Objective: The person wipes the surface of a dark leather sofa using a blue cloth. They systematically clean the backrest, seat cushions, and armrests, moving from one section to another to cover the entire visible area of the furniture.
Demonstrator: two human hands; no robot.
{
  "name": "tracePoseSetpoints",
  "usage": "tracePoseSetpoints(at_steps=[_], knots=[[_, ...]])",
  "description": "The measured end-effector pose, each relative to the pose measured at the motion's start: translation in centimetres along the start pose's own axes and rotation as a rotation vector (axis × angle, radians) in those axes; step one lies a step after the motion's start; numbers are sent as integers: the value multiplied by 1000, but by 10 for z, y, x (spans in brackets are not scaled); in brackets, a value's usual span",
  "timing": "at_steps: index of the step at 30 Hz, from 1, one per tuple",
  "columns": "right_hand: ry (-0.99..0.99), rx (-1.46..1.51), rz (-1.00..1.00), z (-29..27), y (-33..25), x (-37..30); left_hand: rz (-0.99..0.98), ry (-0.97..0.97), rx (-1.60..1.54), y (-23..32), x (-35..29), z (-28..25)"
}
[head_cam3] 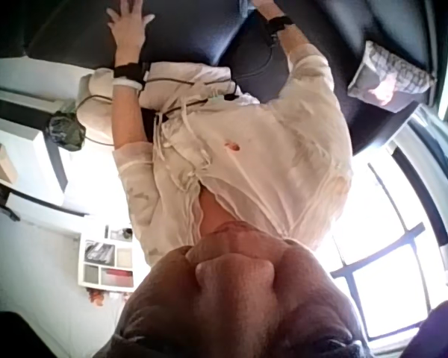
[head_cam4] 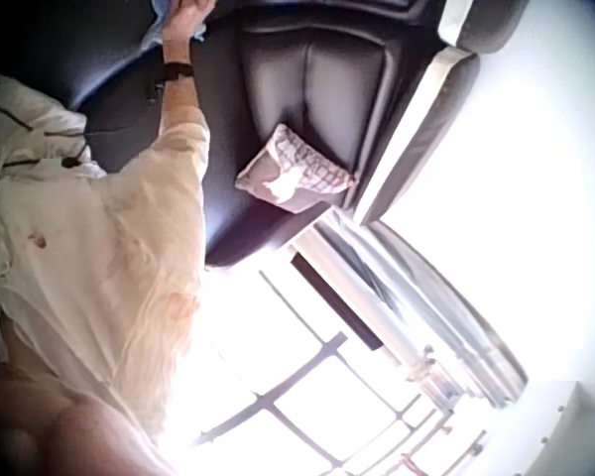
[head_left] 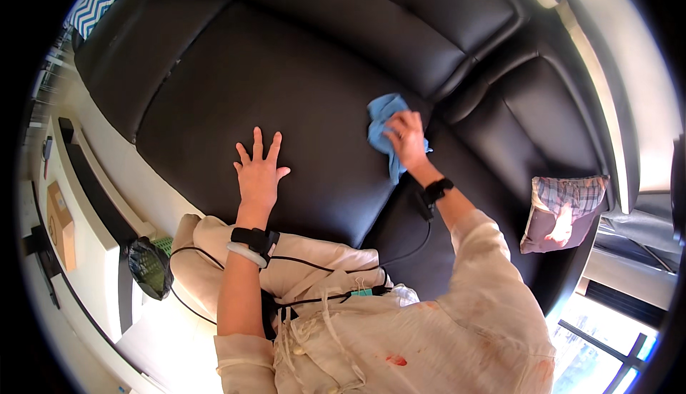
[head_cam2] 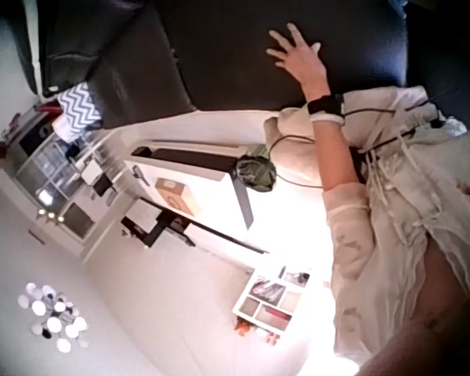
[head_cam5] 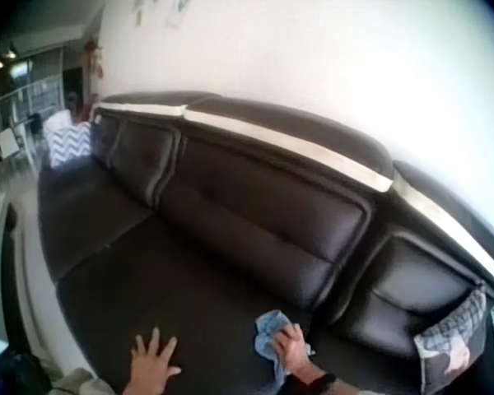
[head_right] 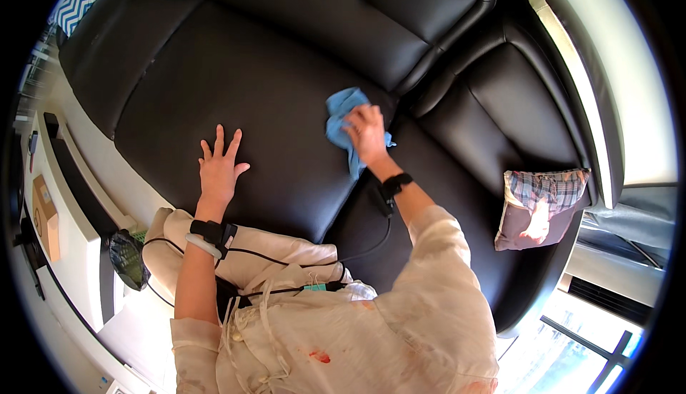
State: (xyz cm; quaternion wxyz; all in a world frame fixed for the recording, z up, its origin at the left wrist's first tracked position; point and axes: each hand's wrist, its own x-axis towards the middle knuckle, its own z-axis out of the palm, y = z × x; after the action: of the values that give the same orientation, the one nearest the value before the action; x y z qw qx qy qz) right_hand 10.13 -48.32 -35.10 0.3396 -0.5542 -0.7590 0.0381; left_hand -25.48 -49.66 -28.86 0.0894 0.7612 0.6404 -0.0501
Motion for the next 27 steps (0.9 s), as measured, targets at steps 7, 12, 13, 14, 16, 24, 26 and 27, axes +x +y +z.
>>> tracePoseSetpoints(at_steps=[7,12,13,14,16,24,26,27], knots=[[154,-19,216,33,-3,17,-6,-10,12,2,-1,-2],[90,19,49,14,14,18,-7,-7,-12,-1,-3,1],[115,-60,126,13,28,25,-3,-6,-19,2,-2,3],[200,-97,201,19,40,32,-1,0,-27,6,0,2],[289,-199,278,33,39,39,3,-3,-28,10,3,1],[-338,48,-348,30,-115,7,-21,-10,-20,-5,-4,0],[-253,-197,-214,33,-80,34,-13,6,-13,-4,-5,1],[-142,-365,-119,41,-52,46,-7,3,-16,-1,-4,2]])
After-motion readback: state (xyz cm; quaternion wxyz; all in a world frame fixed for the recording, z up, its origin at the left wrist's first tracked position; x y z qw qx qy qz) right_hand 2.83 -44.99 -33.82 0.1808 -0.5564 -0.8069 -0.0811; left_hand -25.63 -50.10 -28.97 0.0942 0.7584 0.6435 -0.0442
